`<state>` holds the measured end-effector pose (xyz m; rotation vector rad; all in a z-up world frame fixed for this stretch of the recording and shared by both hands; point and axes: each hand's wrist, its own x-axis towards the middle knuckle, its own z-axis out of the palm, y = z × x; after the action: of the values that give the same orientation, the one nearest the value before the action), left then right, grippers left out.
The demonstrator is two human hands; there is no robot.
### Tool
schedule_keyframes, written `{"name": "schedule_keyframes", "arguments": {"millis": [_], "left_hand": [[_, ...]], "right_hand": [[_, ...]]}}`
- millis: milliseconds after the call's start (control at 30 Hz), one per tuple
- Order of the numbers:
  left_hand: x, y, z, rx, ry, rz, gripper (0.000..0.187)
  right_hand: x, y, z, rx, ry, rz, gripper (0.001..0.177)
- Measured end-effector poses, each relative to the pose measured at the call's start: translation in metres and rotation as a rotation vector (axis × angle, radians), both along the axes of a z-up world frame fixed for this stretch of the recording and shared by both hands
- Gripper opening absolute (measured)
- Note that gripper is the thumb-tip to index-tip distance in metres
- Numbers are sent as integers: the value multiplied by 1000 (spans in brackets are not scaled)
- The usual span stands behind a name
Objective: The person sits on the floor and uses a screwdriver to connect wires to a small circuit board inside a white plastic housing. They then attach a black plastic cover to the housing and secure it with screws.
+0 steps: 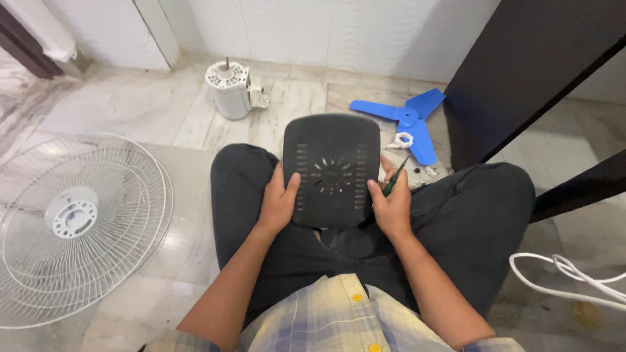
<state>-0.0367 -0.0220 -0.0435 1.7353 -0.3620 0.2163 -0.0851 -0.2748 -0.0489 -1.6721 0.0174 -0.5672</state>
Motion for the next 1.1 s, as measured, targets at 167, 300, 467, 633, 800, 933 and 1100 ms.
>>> {"name": "schedule_keyframes", "arguments": {"millis": [167, 300, 467, 633, 800, 933, 1100], "left_hand": [[-1, 8, 5, 33, 103, -66, 38], [-1, 12, 7, 21, 176, -116, 35], [4, 17, 12, 24, 157, -191, 36], [3, 13, 4, 57, 75, -134, 40], [3, 4, -3, 105, 95, -35, 35], [10, 3, 1, 125, 21, 33, 37], [1, -2, 0, 102, 37, 37, 36]], "right_hand": [[2, -14, -17, -90, 47, -46, 32], [4, -25, -31, 100, 147, 46, 31], [10, -25, -30, 239, 197, 82, 29], [9, -25, -28, 308, 207, 48, 34], [13, -27, -22, 390, 167, 82, 34], [23, -24, -17, 381, 179, 47, 35], [18, -20, -17, 390, 148, 32, 34]]}}
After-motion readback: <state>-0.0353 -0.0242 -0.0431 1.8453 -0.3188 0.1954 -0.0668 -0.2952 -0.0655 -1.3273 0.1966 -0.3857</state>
